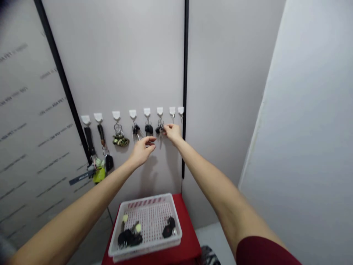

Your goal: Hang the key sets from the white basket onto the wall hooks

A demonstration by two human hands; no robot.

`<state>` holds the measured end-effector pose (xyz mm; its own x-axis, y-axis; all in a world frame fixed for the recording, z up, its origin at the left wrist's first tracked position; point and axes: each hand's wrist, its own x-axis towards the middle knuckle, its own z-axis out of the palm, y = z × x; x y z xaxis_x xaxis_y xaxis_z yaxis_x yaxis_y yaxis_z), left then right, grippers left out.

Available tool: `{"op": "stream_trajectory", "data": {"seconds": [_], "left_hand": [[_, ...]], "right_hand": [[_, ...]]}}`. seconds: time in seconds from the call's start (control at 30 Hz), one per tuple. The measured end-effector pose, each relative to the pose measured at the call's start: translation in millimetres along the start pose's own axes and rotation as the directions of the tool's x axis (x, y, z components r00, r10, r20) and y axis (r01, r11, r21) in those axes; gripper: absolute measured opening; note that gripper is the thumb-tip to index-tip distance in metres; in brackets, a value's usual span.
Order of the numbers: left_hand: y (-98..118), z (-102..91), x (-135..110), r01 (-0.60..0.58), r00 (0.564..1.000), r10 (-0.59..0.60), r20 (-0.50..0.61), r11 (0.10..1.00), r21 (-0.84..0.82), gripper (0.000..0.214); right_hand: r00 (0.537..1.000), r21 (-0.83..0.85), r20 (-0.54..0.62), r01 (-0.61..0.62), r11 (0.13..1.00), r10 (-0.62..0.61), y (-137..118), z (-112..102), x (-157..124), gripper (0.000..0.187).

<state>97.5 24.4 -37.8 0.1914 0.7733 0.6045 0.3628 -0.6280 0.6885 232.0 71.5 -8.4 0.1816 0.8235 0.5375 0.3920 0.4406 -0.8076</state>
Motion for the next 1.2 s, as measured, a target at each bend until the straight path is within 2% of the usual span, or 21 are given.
{"op": "stream_trajectory", "data": {"seconds": [0.1, 0.17, 0.2, 0.23, 0.3, 0.37, 0.43, 0.47, 0.5, 0.53, 0.6, 0.7, 0.77, 0.87, 1.0, 1.1, 1.2], "left_hand": [[-47, 5.1, -54, 0.115, 0.987, -0.112, 0.113, 0.993, -0.015, 0.027], [-78, 9.7, -96, 0.211, 0.955, -0.209, 0.212, 0.977, 0.011, 0.026], [-91, 11.9, -116, 0.257, 0.927, -0.258, 0.272, 0.966, 0.043, 0.026], [-102, 13.8, -135, 0.292, 0.889, -0.304, 0.341, 0.952, 0.088, 0.026], [-117, 16.0, -163, 0.310, 0.798, -0.369, 0.476, 0.929, 0.200, 0.028], [-125, 15.2, -178, 0.256, 0.745, -0.388, 0.543, 0.918, 0.304, 0.030], [-129, 11.4, -183, 0.175, 0.743, -0.382, 0.549, 0.904, 0.390, 0.030], [-131, 8.9, -182, 0.143, 0.752, -0.377, 0.540, 0.894, 0.425, 0.029], [-132, 6.3, -181, 0.123, 0.755, -0.380, 0.535, 0.882, 0.454, 0.026], [-133, 3.9, -179, 0.118, 0.748, -0.393, 0.534, 0.872, 0.476, 0.022], [-136, 0.4, -176, 0.152, 0.709, -0.443, 0.549, 0.855, 0.495, 0.013], [-138, -1.8, -170, 0.293, 0.637, -0.521, 0.568, 0.845, 0.447, 0.007], [-137, -2.6, -164, 0.414, 0.621, -0.541, 0.567, 0.841, 0.349, 0.006], [-134, -3.7, -153, 0.564, 0.622, -0.543, 0.564, 0.810, 0.160, 0.007], [-128, -3.4, -140, 0.647, 0.664, -0.511, 0.546, 0.758, -0.078, 0.010], [-122, -1.6, -134, 0.692, 0.679, -0.519, 0.519, 0.690, -0.215, 0.012], [-117, 0.1, -131, 0.722, 0.680, -0.547, 0.488, 0.614, -0.318, 0.014]], "right_hand": [[0.999, -0.249, -0.011, 0.044, 0.967, -0.048, 31, 1, -37, 0.033], [0.983, -0.327, 0.174, 0.108, 0.939, -0.052, 54, 4, -78, 0.031], [0.958, -0.330, 0.286, 0.121, 0.936, -0.023, 65, 6, -101, 0.027], [0.915, -0.323, 0.404, 0.129, 0.938, 0.013, 75, 9, -124, 0.022], [0.794, -0.336, 0.604, 0.176, 0.926, 0.068, 93, 14, -167, 0.021], [0.639, -0.438, 0.757, 0.340, 0.832, 0.137, 108, 19, -197, 0.024], [0.512, -0.504, 0.833, 0.544, 0.671, 0.210, 118, 22, -211, 0.023], [0.474, -0.510, 0.849, 0.618, 0.598, 0.235, 121, 23, -213, 0.021], [0.458, -0.510, 0.855, 0.657, 0.555, 0.243, 123, 25, -213, 0.019], [0.456, -0.511, 0.856, 0.674, 0.533, 0.244, 124, 26, -211, 0.017], [0.474, -0.529, 0.844, 0.663, 0.530, 0.249, 124, 28, -206, 0.014], [0.537, -0.565, 0.810, 0.604, 0.561, 0.238, 123, 30, -200, 0.015], [0.572, -0.566, 0.793, 0.564, 0.602, 0.209, 121, 32, -199, 0.016], [0.594, -0.494, 0.791, 0.481, 0.724, 0.146, 118, 38, -201, 0.022], [0.600, -0.339, 0.794, 0.296, 0.893, 0.102, 113, 53, -206, 0.030], [0.639, -0.245, 0.760, 0.112, 0.963, 0.120, 111, 64, -208, 0.035], [0.631, -0.091, 0.765, -0.090, 0.992, 0.128, 110, 70, -209, 0.028]]}}
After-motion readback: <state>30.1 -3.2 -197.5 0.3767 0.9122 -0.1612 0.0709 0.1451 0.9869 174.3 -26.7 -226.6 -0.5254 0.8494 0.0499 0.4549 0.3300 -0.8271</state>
